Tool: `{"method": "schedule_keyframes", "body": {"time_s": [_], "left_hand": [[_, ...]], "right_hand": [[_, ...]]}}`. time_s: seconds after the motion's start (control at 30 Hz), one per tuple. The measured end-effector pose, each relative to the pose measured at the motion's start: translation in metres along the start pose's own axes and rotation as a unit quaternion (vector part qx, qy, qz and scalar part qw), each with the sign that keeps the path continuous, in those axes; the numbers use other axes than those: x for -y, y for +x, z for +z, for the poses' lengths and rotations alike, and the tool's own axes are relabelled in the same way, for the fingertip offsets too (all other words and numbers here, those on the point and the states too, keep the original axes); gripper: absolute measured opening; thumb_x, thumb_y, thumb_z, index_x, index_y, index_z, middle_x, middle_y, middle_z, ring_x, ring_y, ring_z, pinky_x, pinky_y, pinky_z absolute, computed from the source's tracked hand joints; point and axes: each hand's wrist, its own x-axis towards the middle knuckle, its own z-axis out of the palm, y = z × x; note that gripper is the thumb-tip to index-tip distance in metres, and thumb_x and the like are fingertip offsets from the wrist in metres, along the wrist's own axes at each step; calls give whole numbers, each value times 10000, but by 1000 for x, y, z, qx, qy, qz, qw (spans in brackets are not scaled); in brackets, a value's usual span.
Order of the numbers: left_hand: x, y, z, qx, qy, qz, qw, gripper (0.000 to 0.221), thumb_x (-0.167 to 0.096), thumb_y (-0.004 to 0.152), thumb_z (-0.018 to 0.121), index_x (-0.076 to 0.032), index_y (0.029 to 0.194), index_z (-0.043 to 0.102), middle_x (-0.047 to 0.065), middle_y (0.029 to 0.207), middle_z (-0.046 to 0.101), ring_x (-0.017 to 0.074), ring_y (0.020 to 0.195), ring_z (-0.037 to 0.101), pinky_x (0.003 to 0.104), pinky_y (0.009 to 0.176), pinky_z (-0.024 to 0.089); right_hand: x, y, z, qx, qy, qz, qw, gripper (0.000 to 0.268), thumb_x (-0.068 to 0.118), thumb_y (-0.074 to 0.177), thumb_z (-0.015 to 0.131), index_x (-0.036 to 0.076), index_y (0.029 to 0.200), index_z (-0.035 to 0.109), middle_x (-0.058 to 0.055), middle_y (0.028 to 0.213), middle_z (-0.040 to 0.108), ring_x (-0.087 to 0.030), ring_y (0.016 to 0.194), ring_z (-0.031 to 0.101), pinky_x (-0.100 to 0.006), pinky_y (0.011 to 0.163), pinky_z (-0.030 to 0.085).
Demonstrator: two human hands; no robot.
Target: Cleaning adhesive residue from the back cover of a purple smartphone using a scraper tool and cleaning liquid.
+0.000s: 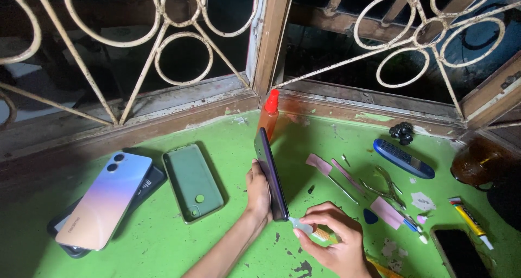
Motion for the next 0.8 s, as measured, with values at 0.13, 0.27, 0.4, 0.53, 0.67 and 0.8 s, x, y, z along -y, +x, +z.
{"method": "schedule_keyframes", "body": {"time_s": [0.13,0.27,0.4,0.53,0.67,0.8], "left_hand": [[-3,-5,0,8,21,5,1000,621,-547,1002,293,-83,1405,383,73,856,516,184,701,511,352,619,510],[1,-2,-1,32,14,14,999,575,-523,1023,295,-65,1349,415,63,770,513,169,611,504,329,531,495],[6,3,-1,43,-3,34,998,511,-503,1036,316,-56,1247,445,65,741,511,170,570,500,321,499,495],[6,1,-1,45,9,30,999,537,-510,1029,314,-55,1287,437,65,749,516,170,579,509,322,507,499],[4,-5,2,40,35,42,998,512,-515,1025,313,-52,1189,457,77,787,513,178,625,513,335,559,512],[7,-6,2,42,54,56,996,492,-507,1030,319,-52,1111,486,85,770,528,185,615,534,339,558,518]], "right_hand": [[-1,-2,0,-9,-11,7,1000,132,132,763,801,101,862,720,-40,852,726,-120,713,691,-215,596,595],[-8,-5,0,-10,-26,9,1000,140,156,754,809,114,859,727,-35,839,725,-104,683,690,-198,561,599],[-9,-5,-1,-13,-25,5,1000,131,156,762,810,112,854,729,-37,838,720,-88,629,677,-185,528,598],[-10,-5,-1,-10,-20,5,1000,139,148,761,811,110,865,725,-40,842,722,-89,640,677,-173,518,597],[-1,3,-2,-22,-16,1,1000,115,139,768,802,100,846,727,-48,833,711,-101,618,649,-193,543,576],[-3,3,-3,-24,-21,-8,999,117,123,771,796,97,855,719,-51,838,713,-104,634,657,-200,567,581]]}}
